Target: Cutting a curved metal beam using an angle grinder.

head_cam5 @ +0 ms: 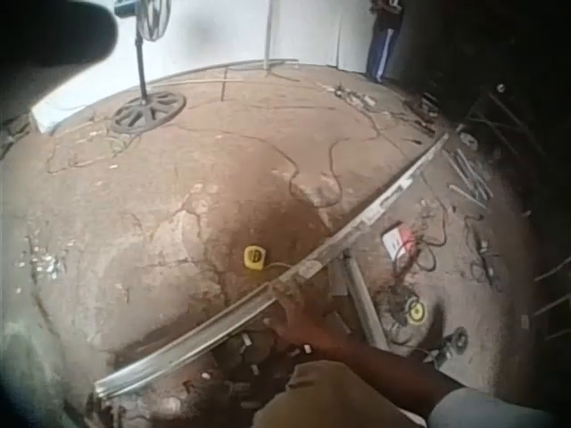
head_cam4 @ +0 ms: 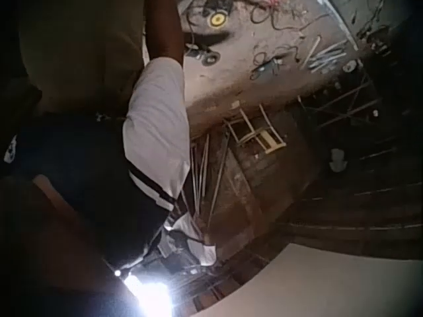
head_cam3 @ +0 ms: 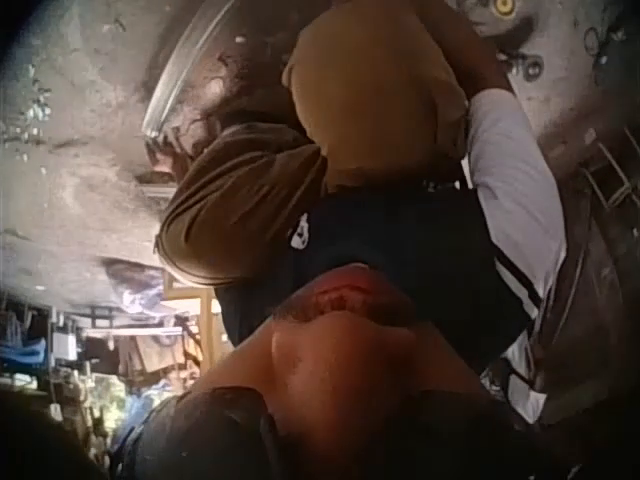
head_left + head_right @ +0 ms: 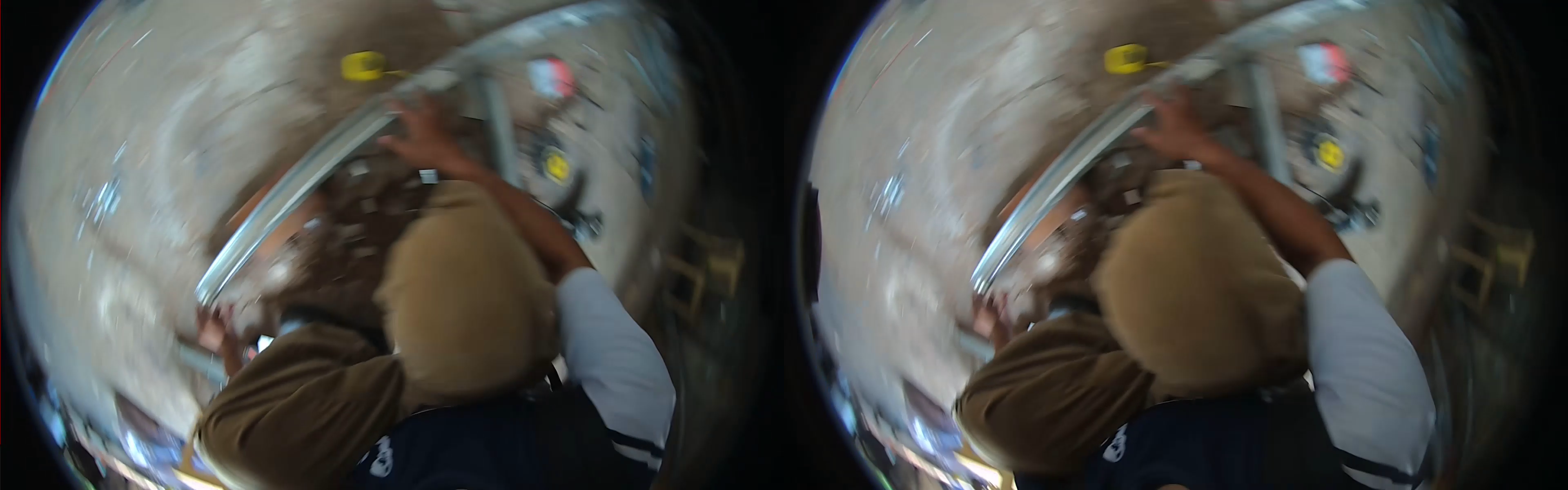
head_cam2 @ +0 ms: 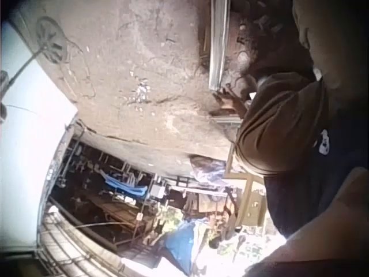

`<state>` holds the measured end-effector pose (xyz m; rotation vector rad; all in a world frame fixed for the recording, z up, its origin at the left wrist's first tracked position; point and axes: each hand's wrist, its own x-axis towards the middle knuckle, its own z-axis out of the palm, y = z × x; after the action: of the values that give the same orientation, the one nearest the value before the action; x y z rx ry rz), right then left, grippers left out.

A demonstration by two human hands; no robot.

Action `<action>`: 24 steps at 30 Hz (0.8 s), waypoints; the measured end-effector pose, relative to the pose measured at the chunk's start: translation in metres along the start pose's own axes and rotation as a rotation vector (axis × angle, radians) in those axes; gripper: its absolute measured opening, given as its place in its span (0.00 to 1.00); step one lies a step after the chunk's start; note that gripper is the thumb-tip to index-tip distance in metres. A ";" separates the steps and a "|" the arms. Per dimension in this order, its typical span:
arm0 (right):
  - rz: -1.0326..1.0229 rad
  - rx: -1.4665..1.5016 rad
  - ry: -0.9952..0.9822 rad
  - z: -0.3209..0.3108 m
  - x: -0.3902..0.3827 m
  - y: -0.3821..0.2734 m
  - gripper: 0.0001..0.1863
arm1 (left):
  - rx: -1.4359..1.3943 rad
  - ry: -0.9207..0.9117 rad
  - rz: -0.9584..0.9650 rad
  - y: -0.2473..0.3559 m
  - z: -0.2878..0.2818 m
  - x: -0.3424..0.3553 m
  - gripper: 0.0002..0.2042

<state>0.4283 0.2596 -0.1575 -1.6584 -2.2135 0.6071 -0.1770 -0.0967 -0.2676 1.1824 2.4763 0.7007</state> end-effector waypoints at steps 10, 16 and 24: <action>1.698 -0.260 0.502 -0.171 -0.319 0.238 0.50 | -0.263 0.021 0.250 0.293 -0.093 0.132 0.26; 1.666 1.237 0.658 -0.136 -0.357 0.253 0.31 | -0.058 -0.565 0.811 0.542 -0.002 0.112 0.17; 1.445 0.618 0.781 -0.115 -0.374 0.274 0.25 | -0.250 -0.969 1.049 0.659 0.135 -0.019 0.14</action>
<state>0.8170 -0.0163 -0.1946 -2.2662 -0.0435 0.6221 0.3182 0.2843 -0.0169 2.0323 0.8808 0.4319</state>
